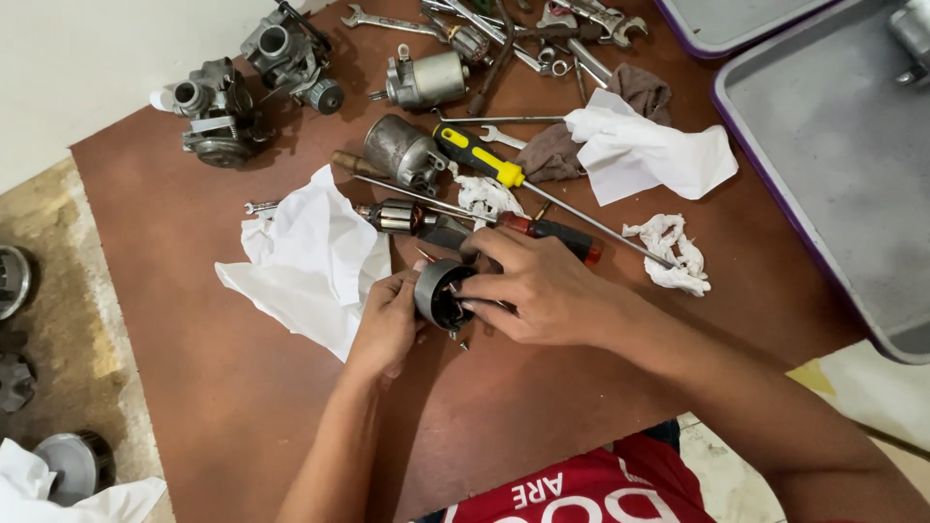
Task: Disassembling and inspecting mechanical motor components on a workbench.
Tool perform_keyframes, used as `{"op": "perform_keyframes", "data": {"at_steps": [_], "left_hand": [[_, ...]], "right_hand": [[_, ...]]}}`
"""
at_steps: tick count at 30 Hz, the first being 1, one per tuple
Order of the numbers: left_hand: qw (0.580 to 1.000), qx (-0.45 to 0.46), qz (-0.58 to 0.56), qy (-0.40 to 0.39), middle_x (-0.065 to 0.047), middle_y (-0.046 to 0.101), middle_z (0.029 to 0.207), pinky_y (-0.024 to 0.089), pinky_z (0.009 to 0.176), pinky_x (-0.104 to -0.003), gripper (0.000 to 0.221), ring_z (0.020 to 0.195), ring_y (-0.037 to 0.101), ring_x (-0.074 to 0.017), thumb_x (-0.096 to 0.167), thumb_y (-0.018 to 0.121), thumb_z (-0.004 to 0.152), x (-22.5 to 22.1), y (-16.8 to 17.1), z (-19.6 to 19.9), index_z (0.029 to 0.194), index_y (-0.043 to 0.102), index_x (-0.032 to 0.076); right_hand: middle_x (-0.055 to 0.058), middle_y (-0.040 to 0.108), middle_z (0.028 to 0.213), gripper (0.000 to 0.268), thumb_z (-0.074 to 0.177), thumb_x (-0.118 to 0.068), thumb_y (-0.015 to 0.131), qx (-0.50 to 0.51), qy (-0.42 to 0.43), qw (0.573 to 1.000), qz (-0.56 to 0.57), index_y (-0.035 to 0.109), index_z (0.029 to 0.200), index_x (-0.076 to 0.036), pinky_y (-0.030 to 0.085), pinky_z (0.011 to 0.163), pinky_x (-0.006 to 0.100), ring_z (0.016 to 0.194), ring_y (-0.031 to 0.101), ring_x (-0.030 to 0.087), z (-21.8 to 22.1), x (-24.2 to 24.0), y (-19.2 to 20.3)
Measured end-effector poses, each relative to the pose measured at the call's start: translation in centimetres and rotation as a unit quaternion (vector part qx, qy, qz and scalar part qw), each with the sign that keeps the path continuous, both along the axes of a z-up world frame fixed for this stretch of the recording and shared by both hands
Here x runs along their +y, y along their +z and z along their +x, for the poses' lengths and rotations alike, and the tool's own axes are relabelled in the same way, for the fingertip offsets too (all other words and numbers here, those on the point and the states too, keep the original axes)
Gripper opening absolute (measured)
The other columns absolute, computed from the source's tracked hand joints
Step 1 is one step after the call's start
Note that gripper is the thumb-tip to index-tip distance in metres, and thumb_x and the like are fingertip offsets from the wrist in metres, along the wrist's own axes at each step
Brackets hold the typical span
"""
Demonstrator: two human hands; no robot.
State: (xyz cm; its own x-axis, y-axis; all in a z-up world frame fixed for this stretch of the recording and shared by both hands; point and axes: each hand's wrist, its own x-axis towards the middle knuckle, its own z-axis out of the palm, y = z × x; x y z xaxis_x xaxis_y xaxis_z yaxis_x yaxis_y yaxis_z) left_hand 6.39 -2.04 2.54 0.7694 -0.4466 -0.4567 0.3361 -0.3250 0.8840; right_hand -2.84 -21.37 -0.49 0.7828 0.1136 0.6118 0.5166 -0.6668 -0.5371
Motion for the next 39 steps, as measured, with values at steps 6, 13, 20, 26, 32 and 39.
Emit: {"op": "perform_keyframes", "data": {"at_steps": [6, 13, 20, 26, 32, 39], "left_hand": [[1.000, 0.018, 0.021, 0.013, -0.002, 0.040, 0.047, 0.038, 0.032, -0.025, 0.045, 0.035, 0.040, -0.0117, 0.033, 0.056, 0.105, -0.1, -0.4, 0.2, 0.071, 0.063, 0.004], [0.999, 0.017, 0.028, 0.018, -0.002, 0.041, 0.047, 0.037, 0.033, -0.025, 0.044, 0.037, 0.040, -0.0112, 0.030, 0.058, 0.104, -0.6, -0.6, 0.0, 0.070, 0.063, 0.004], [0.999, 0.014, 0.039, 0.003, 0.001, 0.038, 0.048, 0.036, 0.034, -0.022, 0.045, 0.036, 0.037, -0.0090, 0.032, 0.056, 0.104, -0.4, -0.5, -0.3, 0.070, 0.066, 0.004], [0.999, 0.017, 0.048, 0.007, 0.000, 0.040, 0.047, 0.037, 0.035, -0.021, 0.043, 0.037, 0.039, -0.0090, 0.030, 0.058, 0.104, -0.6, -0.2, -0.4, 0.071, 0.067, 0.003], [0.999, 0.019, 0.039, -0.011, 0.000, 0.039, 0.047, 0.038, 0.035, -0.021, 0.046, 0.036, 0.039, -0.0098, 0.033, 0.059, 0.103, -0.8, 0.2, -0.6, 0.068, 0.066, 0.004], [0.998, 0.042, 0.042, 0.002, -0.002, 0.042, 0.046, 0.039, 0.035, -0.022, 0.044, 0.036, 0.042, -0.0119, 0.031, 0.061, 0.103, -0.5, 0.4, -0.6, 0.069, 0.068, 0.003]], "right_hand": [[0.017, 0.060, 0.116, 0.017, 0.091, -0.012, 0.068, 0.042, 0.007, 0.998, 0.044, 0.075, 0.107, -0.013, 0.059, 0.060, 0.041, 0.084, 0.067, 0.033, -0.7, 0.7, 0.6], [0.016, 0.060, 0.118, 0.014, 0.093, -0.012, 0.066, 0.034, -0.002, 0.997, 0.072, 0.073, 0.105, -0.012, 0.058, 0.058, 0.042, 0.089, 0.069, 0.037, -0.7, 1.1, -0.7], [0.015, 0.061, 0.118, 0.009, 0.095, -0.015, 0.065, -0.022, -0.055, 0.998, -0.002, 0.074, 0.097, -0.014, 0.056, 0.056, 0.038, 0.089, 0.068, 0.033, -0.7, 1.1, -0.1], [0.016, 0.064, 0.113, 0.009, 0.094, -0.011, 0.065, -0.059, -0.083, 0.995, -0.016, 0.073, 0.092, -0.013, 0.055, 0.056, 0.036, 0.088, 0.068, 0.033, -0.6, 1.6, -1.1], [0.018, 0.065, 0.112, 0.008, 0.081, -0.009, 0.073, -0.031, -0.040, 0.999, 0.014, 0.073, 0.089, -0.007, 0.056, 0.057, 0.039, 0.090, 0.069, 0.035, -1.3, 1.4, 0.7], [0.022, 0.062, 0.120, 0.011, 0.090, -0.016, 0.071, -0.028, -0.013, 0.999, -0.014, 0.074, 0.096, -0.007, 0.056, 0.059, 0.042, 0.093, 0.067, 0.039, -1.8, 0.8, 1.4]]}}
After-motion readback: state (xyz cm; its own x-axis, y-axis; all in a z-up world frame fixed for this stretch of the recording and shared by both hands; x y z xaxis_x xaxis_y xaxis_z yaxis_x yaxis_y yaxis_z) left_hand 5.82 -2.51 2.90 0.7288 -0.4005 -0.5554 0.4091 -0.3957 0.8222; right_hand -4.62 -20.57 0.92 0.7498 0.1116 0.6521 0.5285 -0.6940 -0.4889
